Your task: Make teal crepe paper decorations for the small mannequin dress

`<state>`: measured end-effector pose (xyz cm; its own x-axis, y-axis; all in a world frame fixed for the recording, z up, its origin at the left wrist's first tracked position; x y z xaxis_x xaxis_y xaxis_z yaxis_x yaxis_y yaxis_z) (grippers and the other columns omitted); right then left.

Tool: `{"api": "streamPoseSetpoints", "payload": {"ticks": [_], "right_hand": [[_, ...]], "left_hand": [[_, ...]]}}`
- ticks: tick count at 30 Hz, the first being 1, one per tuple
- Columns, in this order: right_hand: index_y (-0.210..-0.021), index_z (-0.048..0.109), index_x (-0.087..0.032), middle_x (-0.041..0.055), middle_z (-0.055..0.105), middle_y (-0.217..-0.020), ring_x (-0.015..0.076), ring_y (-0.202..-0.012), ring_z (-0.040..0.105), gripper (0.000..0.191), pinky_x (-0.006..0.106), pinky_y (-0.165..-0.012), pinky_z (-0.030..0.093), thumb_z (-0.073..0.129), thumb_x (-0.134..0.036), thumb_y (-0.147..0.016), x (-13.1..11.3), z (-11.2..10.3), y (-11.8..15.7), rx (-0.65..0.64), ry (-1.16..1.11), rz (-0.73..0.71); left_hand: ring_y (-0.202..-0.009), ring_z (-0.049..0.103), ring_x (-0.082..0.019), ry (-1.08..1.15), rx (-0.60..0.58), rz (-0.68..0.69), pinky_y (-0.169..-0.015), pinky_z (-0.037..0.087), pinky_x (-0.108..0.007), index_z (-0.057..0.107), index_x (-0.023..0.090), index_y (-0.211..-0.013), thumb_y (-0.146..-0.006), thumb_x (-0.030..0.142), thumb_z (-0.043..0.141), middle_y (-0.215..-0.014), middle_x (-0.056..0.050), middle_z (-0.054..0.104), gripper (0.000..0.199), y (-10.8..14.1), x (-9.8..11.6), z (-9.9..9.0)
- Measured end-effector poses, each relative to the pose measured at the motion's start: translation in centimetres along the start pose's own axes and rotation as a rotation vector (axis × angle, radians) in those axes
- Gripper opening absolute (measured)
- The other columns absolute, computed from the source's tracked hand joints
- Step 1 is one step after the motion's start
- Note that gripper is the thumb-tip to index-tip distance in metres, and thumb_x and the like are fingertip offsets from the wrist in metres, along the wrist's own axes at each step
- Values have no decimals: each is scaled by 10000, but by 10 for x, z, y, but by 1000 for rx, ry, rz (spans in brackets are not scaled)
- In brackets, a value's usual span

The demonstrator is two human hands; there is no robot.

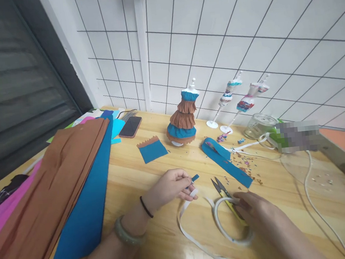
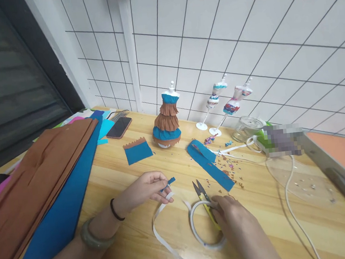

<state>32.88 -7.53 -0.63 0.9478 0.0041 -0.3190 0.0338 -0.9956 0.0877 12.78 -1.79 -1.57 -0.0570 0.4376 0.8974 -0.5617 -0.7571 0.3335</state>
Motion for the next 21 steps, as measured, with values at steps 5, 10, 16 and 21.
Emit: {"api": "streamPoseSetpoints", "payload": {"ticks": [5,10,16,21], "right_hand": [[-661,586,-253,25,657,-659,198,-622,605,352,257,-534,415,339,-417,-851,-13,0,11,-122,-63,70],[-590,552,-241,30,648,-589,207,-572,588,336,260,-503,375,392,-432,-816,-13,-2,-5,-79,-1,150],[-531,511,-211,16,635,-541,165,-501,558,317,227,-439,327,442,-396,-779,-17,13,-25,-146,-101,102],[-555,543,-210,29,652,-569,173,-524,570,307,236,-466,350,433,-384,-783,-19,13,-24,-119,-82,121]], "left_hand": [[-597,645,-161,-48,-40,-21,-587,505,-280,486,126,-699,-679,395,596,-677,-24,586,291,3,1,2],[-599,648,-165,-81,-41,-53,-583,504,-277,477,130,-694,-678,394,593,-668,-21,583,288,5,1,2],[-578,644,-164,-57,-33,-60,-576,504,-288,474,133,-696,-661,411,609,-666,-22,584,311,4,-1,0],[-581,643,-154,-61,-47,-19,-567,509,-272,482,134,-718,-695,419,582,-675,-20,585,303,3,-1,0]]}}
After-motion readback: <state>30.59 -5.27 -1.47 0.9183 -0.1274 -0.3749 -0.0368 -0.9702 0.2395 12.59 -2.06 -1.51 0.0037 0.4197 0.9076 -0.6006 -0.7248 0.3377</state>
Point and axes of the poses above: each hand's wrist, its own y-axis away from the middle knuckle, its own z-axis out of the palm, x = y × z, the point moved 7 cm from there along -y, towards the middle knuckle
